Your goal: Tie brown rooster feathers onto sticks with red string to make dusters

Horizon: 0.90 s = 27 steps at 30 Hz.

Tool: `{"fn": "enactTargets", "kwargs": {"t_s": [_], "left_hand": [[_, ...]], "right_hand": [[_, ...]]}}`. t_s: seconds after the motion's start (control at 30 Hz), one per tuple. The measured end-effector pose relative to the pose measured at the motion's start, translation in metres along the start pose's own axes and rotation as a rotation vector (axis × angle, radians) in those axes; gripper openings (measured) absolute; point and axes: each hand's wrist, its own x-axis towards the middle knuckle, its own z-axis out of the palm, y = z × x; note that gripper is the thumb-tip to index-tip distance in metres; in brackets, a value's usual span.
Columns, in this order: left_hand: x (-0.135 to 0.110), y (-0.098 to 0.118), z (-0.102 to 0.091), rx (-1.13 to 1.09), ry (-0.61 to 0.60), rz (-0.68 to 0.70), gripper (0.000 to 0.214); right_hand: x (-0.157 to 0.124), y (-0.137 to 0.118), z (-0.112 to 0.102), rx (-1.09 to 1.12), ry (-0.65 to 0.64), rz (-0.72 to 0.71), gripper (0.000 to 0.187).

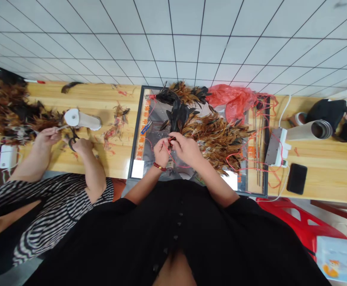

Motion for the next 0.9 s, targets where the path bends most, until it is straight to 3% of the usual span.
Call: {"fn": "enactTargets", "kwargs": {"t_s": [0.13,0.37,0.47,0.7,0.9], "left_hand": [[-0.005,-0.005,0.004,0.015,0.037,0.020,0.042],[-0.005,-0.001,0.008,0.063,0.043,0.030,0.042],[0.001,0.002,0.010,0.005,0.048,-0.036,0.043],[0.003,0.021,0.020,-0.225,-0.067,-0.252,0.041],[0.004,0.031,0.025,-0.319,-0.110,-0.327,0.045]], "right_hand": [[0.005,0.022,0.014,-0.137,0.012,0.055,0.045],[0.001,0.022,0.018,-0.324,0.046,0.003,0.039],[-0.007,0.029,0.019,-0.213,0.133,-0.015,0.035],[-0.007,0.053,0.023,0.425,0.306,0.157,0.022],[-0.011,0.053,0.009,0.355,0.248,0.089,0.016]]}}
